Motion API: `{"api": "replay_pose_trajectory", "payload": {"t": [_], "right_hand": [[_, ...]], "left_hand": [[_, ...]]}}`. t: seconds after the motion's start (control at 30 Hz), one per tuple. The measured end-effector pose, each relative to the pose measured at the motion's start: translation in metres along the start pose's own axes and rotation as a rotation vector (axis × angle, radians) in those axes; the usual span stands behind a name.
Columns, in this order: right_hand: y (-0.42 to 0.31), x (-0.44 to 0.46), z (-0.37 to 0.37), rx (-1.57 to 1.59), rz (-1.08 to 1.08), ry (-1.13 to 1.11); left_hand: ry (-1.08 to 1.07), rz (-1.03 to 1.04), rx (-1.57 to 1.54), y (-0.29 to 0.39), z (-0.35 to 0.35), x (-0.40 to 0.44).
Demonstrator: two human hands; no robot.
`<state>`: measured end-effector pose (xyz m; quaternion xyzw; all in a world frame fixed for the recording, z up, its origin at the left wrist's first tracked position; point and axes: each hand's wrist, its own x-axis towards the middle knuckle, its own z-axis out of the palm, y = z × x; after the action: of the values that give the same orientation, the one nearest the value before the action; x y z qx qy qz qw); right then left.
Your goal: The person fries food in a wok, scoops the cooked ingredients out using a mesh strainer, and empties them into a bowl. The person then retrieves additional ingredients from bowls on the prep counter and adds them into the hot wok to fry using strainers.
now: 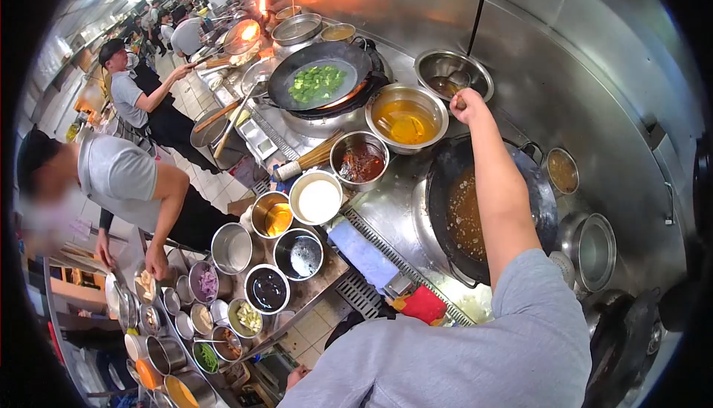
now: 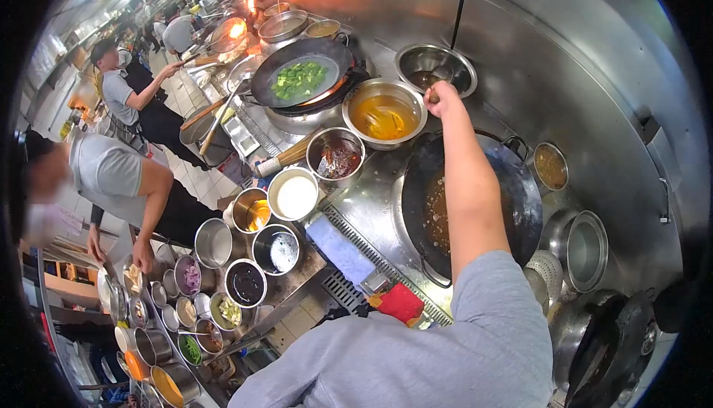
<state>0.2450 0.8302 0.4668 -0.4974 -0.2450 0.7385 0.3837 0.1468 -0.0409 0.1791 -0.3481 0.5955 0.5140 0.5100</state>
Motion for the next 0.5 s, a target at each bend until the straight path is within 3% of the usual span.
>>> {"api": "replay_pose_trajectory", "payload": {"t": [0.07,0.13,0.17,0.23,0.27,0.33,0.4,0.5], "right_hand": [[0.000,0.002,0.008,0.305,0.091,-0.107],[-0.001,0.010,0.007,0.415,0.118,-0.165],[-0.002,0.015,0.005,0.543,0.126,-0.230],[-0.005,0.018,-0.002,0.773,0.210,-0.369],[-0.005,0.017,-0.005,0.777,0.207,-0.371],[-0.002,0.011,-0.012,0.942,0.248,-0.438],[0.000,-0.009,-0.014,0.973,0.212,-0.460],[-0.001,-0.053,-0.017,0.978,0.115,-0.577]], "left_hand": [[-0.078,-0.039,-0.051,0.005,-0.004,-0.002],[0.156,0.056,0.292,0.031,0.034,-0.042],[0.158,0.061,0.287,0.039,0.050,-0.056],[0.007,0.395,0.695,0.048,0.069,-0.072],[0.006,0.400,0.697,0.051,0.069,-0.062],[-0.094,0.194,0.415,0.059,0.070,-0.037],[-0.101,0.175,0.444,0.072,0.090,-0.053],[-0.137,0.243,0.734,0.087,0.089,-0.057]]}}
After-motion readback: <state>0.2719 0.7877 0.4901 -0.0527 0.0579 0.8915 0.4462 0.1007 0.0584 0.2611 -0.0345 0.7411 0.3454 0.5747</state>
